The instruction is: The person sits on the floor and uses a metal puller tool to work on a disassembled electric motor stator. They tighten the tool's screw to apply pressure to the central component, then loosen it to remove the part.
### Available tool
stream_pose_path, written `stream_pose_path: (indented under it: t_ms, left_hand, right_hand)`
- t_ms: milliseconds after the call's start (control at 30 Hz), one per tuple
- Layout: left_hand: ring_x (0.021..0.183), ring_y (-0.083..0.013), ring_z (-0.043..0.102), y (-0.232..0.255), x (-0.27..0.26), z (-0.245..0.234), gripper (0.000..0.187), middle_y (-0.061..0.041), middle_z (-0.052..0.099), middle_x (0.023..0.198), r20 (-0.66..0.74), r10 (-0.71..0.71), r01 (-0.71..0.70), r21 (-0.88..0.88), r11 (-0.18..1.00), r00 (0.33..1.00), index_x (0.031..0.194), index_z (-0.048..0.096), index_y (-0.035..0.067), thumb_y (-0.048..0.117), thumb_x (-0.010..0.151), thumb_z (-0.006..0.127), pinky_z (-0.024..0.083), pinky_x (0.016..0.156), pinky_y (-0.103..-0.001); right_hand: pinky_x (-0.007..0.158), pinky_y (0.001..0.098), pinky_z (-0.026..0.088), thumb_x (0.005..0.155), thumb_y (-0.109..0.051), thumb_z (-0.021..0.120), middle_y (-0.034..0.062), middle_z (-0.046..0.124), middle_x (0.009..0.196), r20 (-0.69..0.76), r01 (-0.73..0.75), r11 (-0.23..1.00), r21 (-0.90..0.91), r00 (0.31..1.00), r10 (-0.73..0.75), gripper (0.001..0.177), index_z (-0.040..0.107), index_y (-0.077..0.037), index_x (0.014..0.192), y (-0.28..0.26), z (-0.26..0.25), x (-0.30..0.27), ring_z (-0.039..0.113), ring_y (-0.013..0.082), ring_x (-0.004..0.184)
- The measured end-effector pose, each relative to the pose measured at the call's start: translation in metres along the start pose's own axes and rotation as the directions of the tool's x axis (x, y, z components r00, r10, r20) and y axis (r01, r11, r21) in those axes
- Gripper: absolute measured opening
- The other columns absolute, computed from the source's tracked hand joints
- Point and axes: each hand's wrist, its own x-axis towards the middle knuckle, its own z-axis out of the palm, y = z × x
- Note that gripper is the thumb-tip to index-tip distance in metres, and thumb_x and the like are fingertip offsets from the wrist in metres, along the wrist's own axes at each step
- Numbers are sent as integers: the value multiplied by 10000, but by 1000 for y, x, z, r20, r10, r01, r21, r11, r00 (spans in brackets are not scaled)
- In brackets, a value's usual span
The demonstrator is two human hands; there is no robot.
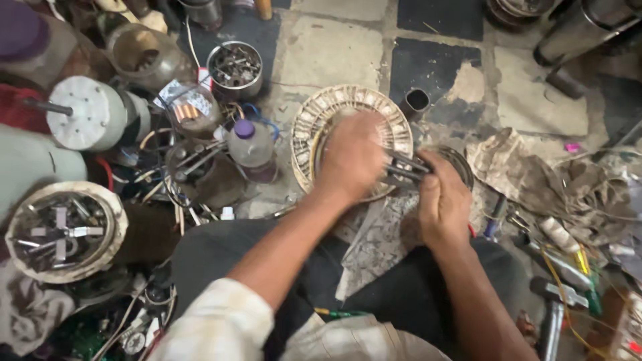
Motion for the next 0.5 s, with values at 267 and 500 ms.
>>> stream_pose_path:
  t_ms: [267,500]
  left_hand:
    - [1240,-401,588,4,-6,-103,321,-209,624,1279,-38,-71,68,-79,995,997,1277,634,22,77,1020,449,452,1109,-475]
    - [1298,-433,488,9,-20,-89,525,-216,528,1359,91,-23,16,82,997,996,1341,557,12,37,821,620,397,1124,-530]
  right_hand:
    - [1009,382,511,1136,-298,447,193,693,1236,40,-69,996,64,997,67,382,638,2,1274,-3,-7,0,687,331,1160]
    - [1004,383,506,1135,-294,443,197,688,1236,96,-68,997,49,993,63,386,637,4,1284,-9,-15,3,679,337,1165]
